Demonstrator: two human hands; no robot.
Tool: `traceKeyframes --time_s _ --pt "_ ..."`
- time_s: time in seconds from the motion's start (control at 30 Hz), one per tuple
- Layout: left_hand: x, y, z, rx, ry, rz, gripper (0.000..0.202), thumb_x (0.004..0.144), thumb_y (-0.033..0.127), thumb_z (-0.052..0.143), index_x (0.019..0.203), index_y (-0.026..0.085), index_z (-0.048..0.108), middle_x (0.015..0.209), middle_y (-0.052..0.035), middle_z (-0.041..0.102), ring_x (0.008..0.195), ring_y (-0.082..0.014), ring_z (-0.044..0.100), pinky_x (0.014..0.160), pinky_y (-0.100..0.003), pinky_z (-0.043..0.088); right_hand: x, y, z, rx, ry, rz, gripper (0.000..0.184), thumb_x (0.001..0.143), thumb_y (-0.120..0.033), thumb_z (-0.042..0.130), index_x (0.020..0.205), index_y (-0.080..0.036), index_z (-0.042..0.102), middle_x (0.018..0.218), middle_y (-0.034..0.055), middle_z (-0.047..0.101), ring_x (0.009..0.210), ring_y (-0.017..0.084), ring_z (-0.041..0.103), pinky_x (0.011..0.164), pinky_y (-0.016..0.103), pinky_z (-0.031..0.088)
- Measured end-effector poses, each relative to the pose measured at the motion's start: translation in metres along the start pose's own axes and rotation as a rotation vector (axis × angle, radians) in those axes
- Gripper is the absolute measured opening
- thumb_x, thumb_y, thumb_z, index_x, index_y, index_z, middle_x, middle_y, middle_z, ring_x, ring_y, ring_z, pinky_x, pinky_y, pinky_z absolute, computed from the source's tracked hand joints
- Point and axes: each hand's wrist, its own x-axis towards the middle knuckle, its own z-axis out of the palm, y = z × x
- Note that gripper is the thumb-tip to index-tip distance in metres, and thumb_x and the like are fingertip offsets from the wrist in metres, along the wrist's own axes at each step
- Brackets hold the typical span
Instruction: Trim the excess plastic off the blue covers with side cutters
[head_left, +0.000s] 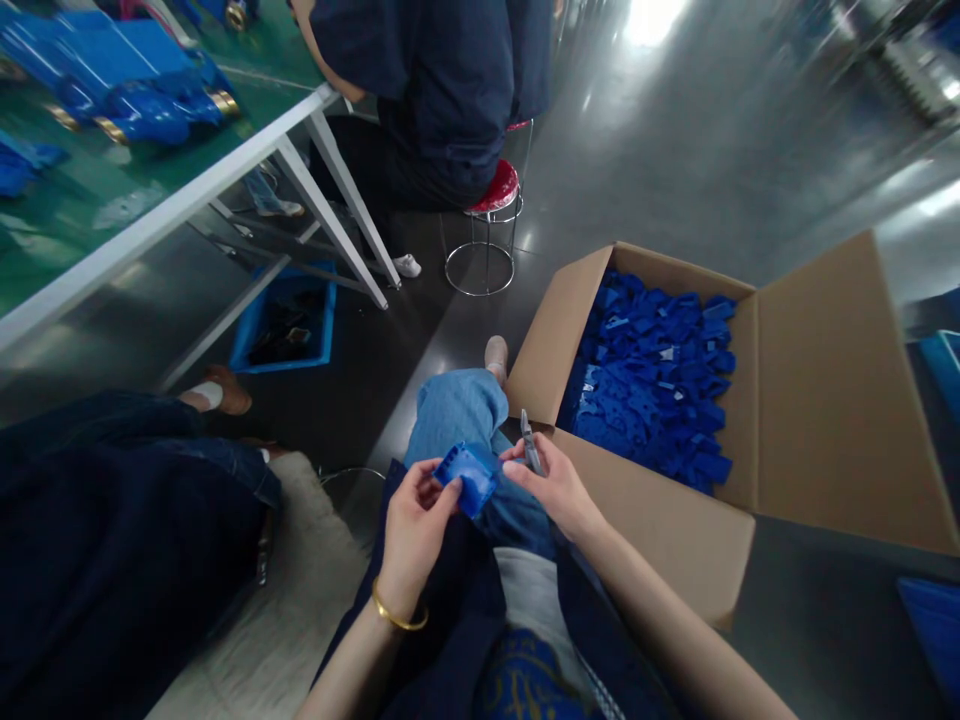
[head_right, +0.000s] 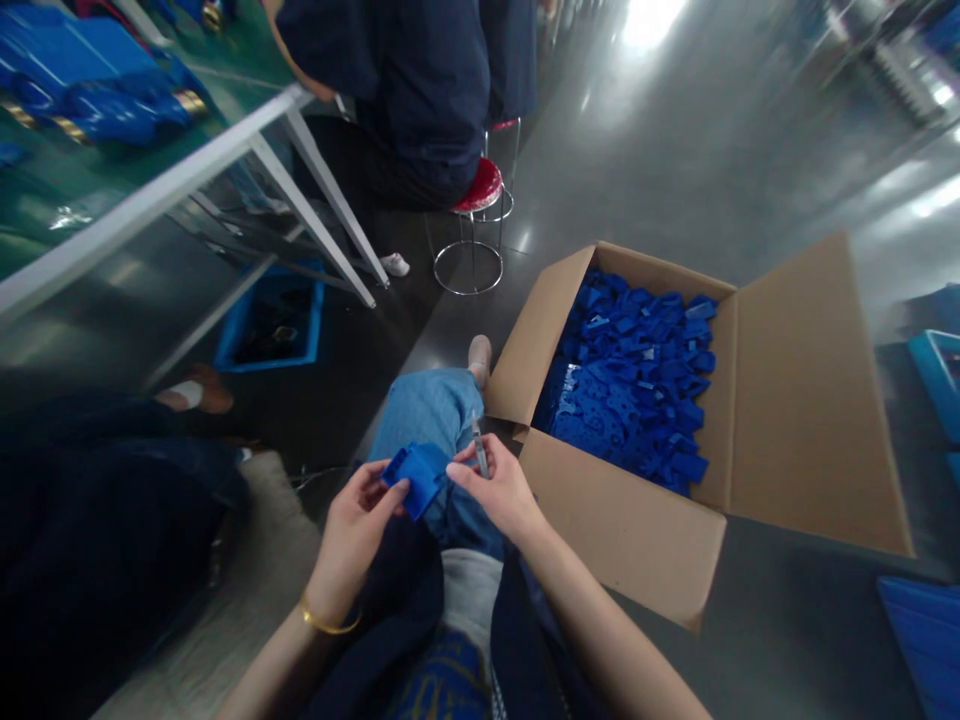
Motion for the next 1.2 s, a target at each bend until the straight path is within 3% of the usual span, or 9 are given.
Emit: traceKeyframes --time_s 0.17,0.4,0.5,0.67,0.8,0.9,0.97,1.07,1.2 --pt "-0.014 0.017 0.004 -0.105 -0.013 -0.047 0.047 0.069 0.038 0.084 0.105 0.02 0.061 0.076 -0.0007 0.074 0.064 -0.0186 0.07 0.061 -0.029 0.057 -0.023 -0.008 0.018 0.099 -0.013 0.051 0.042 0.069 -0.046 0.078 0.097 -0.022 0.058 0.085 -0.0006 0.064 0.075 0.017 0.06 0.07 0.03 0.049" --pt "-0.034 0.03 0.002 -0.137 -0.168 -0.069 0.086 0.067 0.03 0.088 0.145 0.024 0.05 0.091 -0.0038 0.076 0.074 -0.0242 0.071 0.067 -0.035 0.06 -0.029 -0.017 0.016 0.185 -0.024 0.127 0.039 0.073 -0.046 0.073 0.098 -0.02 0.062 0.072 -0.0027 0.057 0.061 0.014 0.053 0.06 0.029 0.046" --pt "-0.032 0.033 -0.005 -0.041 -0.242 0.06 0.078 0.062 0.029 0.092 0.135 0.027 0.063 0.115 -0.0071 0.072 0.095 -0.0269 0.069 0.082 -0.035 0.058 -0.032 -0.029 0.007 0.18 -0.032 0.119 0.038 0.071 -0.044 0.076 0.097 -0.02 0.063 0.071 -0.0027 0.058 0.061 0.014 0.052 0.059 0.028 0.045" --pt "-0.028 0.041 -0.017 0.344 -0.212 0.33 0.065 0.061 0.035 0.093 0.122 0.03 0.072 0.116 -0.0068 0.059 0.102 -0.0267 0.061 0.085 -0.039 0.056 -0.041 -0.041 0.003 0.163 -0.05 0.117 0.04 0.07 -0.045 0.077 0.097 -0.019 0.063 0.072 -0.0031 0.058 0.061 0.013 0.052 0.058 0.027 0.043" --pt "-0.03 0.044 -0.022 0.279 -0.348 0.385 0.06 0.067 0.038 0.09 0.122 0.028 0.067 0.13 -0.0078 0.06 0.122 -0.029 0.057 0.097 -0.041 0.053 -0.048 -0.049 0.0 0.143 -0.082 0.118 0.039 0.072 -0.043 0.079 0.098 -0.018 0.066 0.071 -0.0031 0.059 0.06 0.012 0.05 0.059 0.026 0.042" --pt "-0.034 0.044 -0.022 0.153 -0.394 0.294 0.055 0.071 0.036 0.088 0.119 0.025 0.062 0.117 -0.0046 0.068 0.107 -0.024 0.066 0.09 -0.035 0.056 -0.04 -0.048 -0.018 0.12 -0.077 0.094 0.042 0.071 -0.043 0.082 0.101 -0.017 0.07 0.076 -0.0005 0.063 0.067 0.014 0.054 0.066 0.028 0.045" --pt "-0.035 0.044 -0.022 0.085 -0.358 0.273 0.052 0.07 0.032 0.088 0.115 0.024 0.062 0.112 -0.003 0.068 0.102 -0.0217 0.067 0.088 -0.033 0.056 -0.026 -0.038 -0.039 0.107 0.021 0.074 0.045 0.072 -0.045 0.081 0.106 -0.019 0.068 0.078 -0.0007 0.065 0.07 0.014 0.054 0.066 0.027 0.045" --pt "-0.035 0.042 -0.021 0.008 -0.331 0.28 0.049 0.07 0.028 0.087 0.112 0.023 0.061 0.11 -0.0018 0.068 0.103 -0.0198 0.067 0.09 -0.031 0.056 -0.006 -0.012 -0.073 0.091 0.189 0.122 0.036 0.072 -0.049 0.075 0.091 -0.021 0.061 0.064 -0.0062 0.052 0.055 0.011 0.044 0.053 0.025 0.039" --pt "-0.035 0.04 -0.019 -0.02 -0.325 0.264 0.049 0.07 0.025 0.087 0.111 0.024 0.06 0.108 -0.0008 0.068 0.101 -0.0187 0.069 0.089 -0.031 0.058 -0.009 0.009 -0.101 0.034 0.132 0.235 0.031 0.067 -0.045 0.072 0.081 -0.02 0.059 0.068 -0.001 0.058 0.054 0.013 0.048 0.053 0.029 0.043"
